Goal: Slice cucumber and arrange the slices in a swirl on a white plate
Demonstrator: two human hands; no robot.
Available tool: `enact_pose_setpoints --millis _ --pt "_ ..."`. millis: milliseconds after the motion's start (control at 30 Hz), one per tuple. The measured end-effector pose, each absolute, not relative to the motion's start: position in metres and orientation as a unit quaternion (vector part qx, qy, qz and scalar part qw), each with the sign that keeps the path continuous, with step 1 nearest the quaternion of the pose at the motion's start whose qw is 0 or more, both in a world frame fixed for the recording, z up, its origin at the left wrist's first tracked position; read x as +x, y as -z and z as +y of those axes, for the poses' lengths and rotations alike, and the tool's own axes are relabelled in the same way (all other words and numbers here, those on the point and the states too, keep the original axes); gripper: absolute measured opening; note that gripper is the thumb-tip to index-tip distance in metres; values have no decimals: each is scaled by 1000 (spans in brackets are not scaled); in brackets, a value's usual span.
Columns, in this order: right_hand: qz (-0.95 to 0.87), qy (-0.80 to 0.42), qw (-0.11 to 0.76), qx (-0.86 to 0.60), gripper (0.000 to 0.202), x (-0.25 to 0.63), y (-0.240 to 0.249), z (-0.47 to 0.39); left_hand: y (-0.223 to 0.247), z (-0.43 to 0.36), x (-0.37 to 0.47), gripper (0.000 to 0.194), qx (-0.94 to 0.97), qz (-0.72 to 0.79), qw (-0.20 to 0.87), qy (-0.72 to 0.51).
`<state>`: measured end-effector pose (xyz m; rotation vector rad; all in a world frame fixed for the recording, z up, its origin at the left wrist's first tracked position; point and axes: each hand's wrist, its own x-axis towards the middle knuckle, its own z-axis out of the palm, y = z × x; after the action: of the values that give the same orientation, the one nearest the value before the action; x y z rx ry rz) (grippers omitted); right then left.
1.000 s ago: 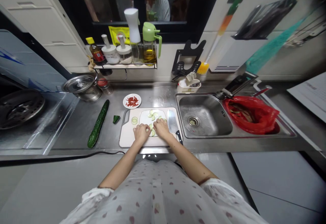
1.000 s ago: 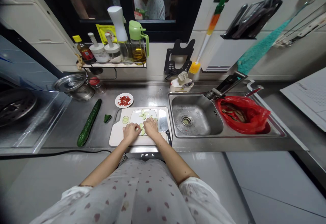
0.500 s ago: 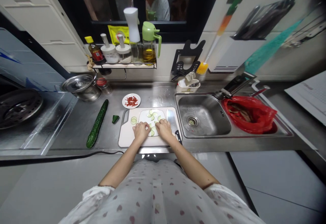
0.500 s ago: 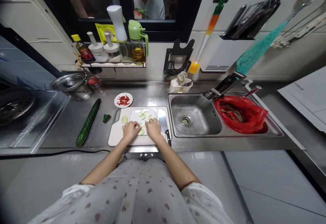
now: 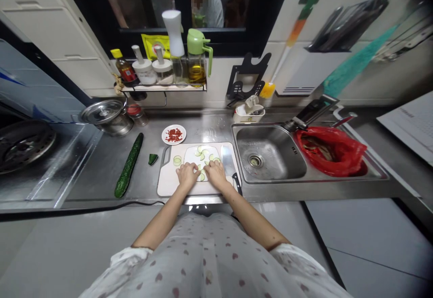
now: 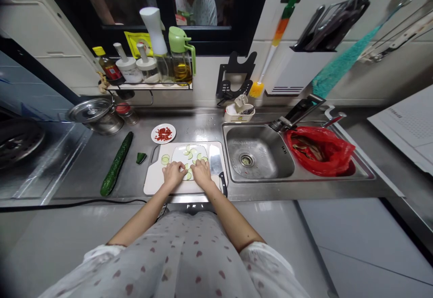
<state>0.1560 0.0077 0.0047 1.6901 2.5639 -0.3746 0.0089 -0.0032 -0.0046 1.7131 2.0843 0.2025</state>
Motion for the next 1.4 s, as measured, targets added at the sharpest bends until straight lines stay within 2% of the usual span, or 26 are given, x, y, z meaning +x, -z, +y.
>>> enact_pose_setpoints --millis 933,1400 --pt "825 126 26 550 27 157 -6 8 4 -3 9 20 617 752 221 -63" --pt "813 139 -2 566 26 156 -9 1 6 -4 10 19 622 751 207 -79"
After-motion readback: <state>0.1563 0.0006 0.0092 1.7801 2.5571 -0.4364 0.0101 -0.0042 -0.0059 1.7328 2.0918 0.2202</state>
